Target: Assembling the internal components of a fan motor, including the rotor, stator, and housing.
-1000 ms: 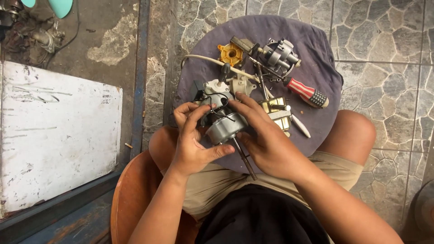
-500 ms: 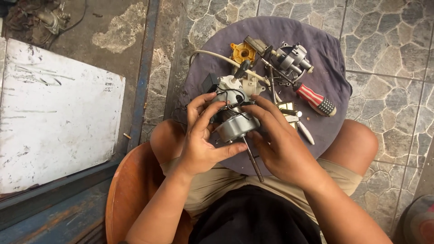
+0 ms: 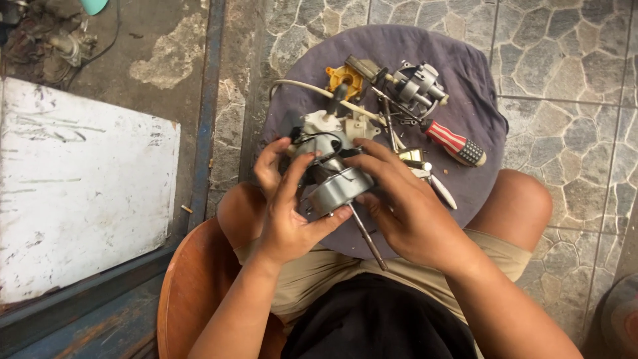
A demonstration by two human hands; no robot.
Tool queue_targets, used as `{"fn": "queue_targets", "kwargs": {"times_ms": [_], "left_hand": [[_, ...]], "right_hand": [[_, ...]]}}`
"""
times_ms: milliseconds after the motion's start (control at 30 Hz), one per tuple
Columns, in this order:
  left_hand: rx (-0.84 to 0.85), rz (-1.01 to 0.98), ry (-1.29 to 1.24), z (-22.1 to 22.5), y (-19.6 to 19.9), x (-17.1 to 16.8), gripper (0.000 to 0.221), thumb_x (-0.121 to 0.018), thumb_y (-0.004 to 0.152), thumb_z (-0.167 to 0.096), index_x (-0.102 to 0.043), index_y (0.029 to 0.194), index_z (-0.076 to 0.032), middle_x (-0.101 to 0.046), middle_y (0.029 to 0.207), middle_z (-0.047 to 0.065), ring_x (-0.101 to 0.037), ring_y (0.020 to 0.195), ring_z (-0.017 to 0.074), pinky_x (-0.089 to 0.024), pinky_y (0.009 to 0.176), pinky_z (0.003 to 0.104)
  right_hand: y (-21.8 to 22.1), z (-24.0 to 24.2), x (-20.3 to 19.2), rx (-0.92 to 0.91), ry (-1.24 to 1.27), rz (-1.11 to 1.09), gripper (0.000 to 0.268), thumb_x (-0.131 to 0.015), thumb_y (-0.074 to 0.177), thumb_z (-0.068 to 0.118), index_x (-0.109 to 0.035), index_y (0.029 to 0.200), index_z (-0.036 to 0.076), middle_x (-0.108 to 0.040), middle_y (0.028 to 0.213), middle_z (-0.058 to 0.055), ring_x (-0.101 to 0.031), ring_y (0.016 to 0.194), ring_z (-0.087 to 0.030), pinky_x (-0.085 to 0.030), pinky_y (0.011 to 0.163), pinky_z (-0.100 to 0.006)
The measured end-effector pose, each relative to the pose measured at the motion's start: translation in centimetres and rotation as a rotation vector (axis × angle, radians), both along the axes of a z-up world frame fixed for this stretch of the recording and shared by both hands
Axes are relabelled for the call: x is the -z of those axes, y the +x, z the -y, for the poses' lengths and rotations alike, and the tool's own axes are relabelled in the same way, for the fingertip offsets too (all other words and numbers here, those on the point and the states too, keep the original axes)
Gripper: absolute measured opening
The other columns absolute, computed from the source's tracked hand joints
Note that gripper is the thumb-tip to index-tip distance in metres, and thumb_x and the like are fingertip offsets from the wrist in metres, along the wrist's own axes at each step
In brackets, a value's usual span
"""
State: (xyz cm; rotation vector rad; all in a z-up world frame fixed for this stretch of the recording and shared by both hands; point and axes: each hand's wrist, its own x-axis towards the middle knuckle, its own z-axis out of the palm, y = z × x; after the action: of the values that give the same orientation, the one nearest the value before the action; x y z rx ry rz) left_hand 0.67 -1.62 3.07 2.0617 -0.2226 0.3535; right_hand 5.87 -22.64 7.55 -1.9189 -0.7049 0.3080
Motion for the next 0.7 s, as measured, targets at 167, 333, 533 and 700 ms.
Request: {"fn": "queue_targets", "kwargs": {"times_ms": [167,333,533,700], "left_hand": [[0.021,0.085,-0.103,-0.2,0.1,1.0,0.075,-0.088,0.088,-0.028,-0.046,0.149,-0.014,-0.014,0.166,0.018,-0.02,0.163,0.0425,-0.034,0.138,0.056],[-0.009,0.08,-0.151,0.0,-0.3,1.4,0.072,-0.085,0.088,-0.027,-0.046,0.144,-0.006,-0.038,0.154,0.02,-0.044,0.148,0.0339,-0.049,0.126,0.046],[-0.055,0.121,-0.087,-0.4,-0.5,3.0,0.072,-0.09,0.083,-0.016,-0.05,0.142,-0.008,-0.04,0.152,0.016,-0.043,0.149,0.0334,-0.048,0.127,0.049],[-0.058,0.213,0.001,-0.1,-0.1,4.8,0.074,-0.101,0.066,-0.017,-0.063,0.128,-0.002,-0.049,0.147,0.022,-0.03,0.148,0.0556,-0.016,0.124,0.066]], "right_hand": [[-0.5,-0.4,1.1,0.016,0.028,-0.055,0.049,-0.055,0.1,0.001,-0.046,0.147,0.008,-0.039,0.163,-0.022,-0.038,0.154,-0.036,-0.032,0.122,-0.042],[-1.3,0.9,-1.8,-0.006,-0.036,-0.125,0.058,-0.051,0.1,0.0,-0.037,0.155,0.011,-0.023,0.17,-0.022,-0.026,0.158,-0.036,-0.026,0.123,-0.041],[2.0,7.3,-0.7,0.321,-0.279,0.24,0.012,-0.075,0.099,0.004,-0.073,0.111,0.002,-0.073,0.092,-0.009,-0.065,0.07,-0.016,-0.055,0.063,-0.028],[3.4,7.9,8.6,0.379,-0.517,0.162,0.016,-0.073,0.094,0.013,-0.079,0.109,0.016,-0.074,0.083,-0.008,-0.074,0.08,-0.033,-0.059,0.069,-0.043]]}}
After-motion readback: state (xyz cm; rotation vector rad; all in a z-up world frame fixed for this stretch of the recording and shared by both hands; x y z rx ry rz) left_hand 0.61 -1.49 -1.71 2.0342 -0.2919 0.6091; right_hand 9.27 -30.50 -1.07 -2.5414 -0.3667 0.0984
